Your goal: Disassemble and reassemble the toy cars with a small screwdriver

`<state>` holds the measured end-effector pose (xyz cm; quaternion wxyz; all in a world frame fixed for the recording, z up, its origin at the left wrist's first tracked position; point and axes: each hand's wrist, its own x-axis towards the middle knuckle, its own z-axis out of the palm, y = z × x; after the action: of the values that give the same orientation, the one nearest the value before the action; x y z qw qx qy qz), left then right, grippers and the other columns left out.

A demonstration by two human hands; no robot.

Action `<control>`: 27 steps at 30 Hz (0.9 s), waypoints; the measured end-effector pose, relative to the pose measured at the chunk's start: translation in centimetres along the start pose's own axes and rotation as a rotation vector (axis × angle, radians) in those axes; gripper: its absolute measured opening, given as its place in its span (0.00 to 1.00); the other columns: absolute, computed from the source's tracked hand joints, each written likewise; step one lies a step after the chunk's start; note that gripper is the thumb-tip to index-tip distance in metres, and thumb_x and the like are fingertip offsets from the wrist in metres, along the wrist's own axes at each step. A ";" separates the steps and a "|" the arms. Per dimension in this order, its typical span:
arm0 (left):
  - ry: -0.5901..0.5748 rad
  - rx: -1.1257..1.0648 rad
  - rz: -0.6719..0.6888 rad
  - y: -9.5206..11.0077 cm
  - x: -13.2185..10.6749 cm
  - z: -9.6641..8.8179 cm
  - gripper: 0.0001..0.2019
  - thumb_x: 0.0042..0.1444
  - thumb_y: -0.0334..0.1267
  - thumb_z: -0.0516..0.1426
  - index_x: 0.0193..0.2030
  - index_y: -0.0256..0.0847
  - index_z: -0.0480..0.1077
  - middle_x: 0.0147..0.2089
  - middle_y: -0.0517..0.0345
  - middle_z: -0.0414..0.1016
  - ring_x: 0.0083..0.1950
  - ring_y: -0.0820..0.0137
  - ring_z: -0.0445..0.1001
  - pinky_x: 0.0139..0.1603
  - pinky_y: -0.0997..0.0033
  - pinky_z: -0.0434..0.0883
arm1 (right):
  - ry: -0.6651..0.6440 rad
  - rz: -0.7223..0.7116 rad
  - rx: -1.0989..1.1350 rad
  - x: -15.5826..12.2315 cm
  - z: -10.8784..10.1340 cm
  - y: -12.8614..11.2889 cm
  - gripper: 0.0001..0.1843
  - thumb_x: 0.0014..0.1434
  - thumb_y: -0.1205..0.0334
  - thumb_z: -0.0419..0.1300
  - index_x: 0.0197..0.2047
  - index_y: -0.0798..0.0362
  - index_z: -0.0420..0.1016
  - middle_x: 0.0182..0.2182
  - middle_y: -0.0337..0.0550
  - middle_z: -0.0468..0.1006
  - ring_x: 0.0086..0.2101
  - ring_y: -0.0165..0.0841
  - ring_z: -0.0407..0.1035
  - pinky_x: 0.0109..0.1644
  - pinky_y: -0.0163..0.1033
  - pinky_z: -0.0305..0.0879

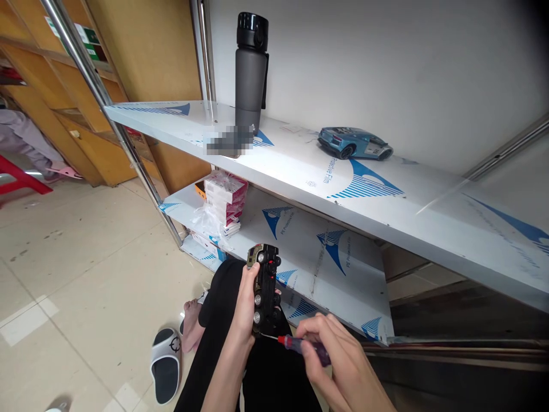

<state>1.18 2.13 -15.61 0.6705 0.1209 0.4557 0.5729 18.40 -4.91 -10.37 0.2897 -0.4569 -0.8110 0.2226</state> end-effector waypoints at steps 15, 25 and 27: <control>0.019 0.012 0.038 -0.2 0.0 -0.2 0.22 0.60 0.61 0.66 0.47 0.45 0.71 0.27 0.64 0.76 0.22 0.71 0.75 0.22 0.76 0.72 | 0.092 -0.009 -0.039 -0.5 0.4 0.4 0.12 0.70 0.69 0.54 0.52 0.44 0.69 0.35 0.35 0.78 0.34 0.33 0.75 0.42 0.37 0.72; -0.033 -0.006 0.029 -0.7 0.2 -0.5 0.23 0.61 0.63 0.65 0.47 0.46 0.69 0.28 0.63 0.75 0.23 0.70 0.75 0.23 0.73 0.73 | 0.040 0.064 -0.022 -0.3 0.1 0.3 0.09 0.74 0.67 0.53 0.47 0.45 0.73 0.35 0.37 0.80 0.34 0.34 0.76 0.40 0.36 0.72; -0.032 -0.009 0.032 -0.6 0.3 -0.5 0.23 0.61 0.62 0.65 0.48 0.47 0.69 0.28 0.64 0.76 0.23 0.70 0.75 0.24 0.73 0.73 | 0.045 0.045 -0.018 -0.3 0.1 0.3 0.09 0.74 0.68 0.53 0.47 0.45 0.72 0.35 0.36 0.81 0.34 0.33 0.77 0.41 0.36 0.73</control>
<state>1.19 2.02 -16.46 0.6688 0.1346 0.4403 0.5837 18.64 -5.07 -10.73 0.2988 -0.4825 -0.7957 0.2114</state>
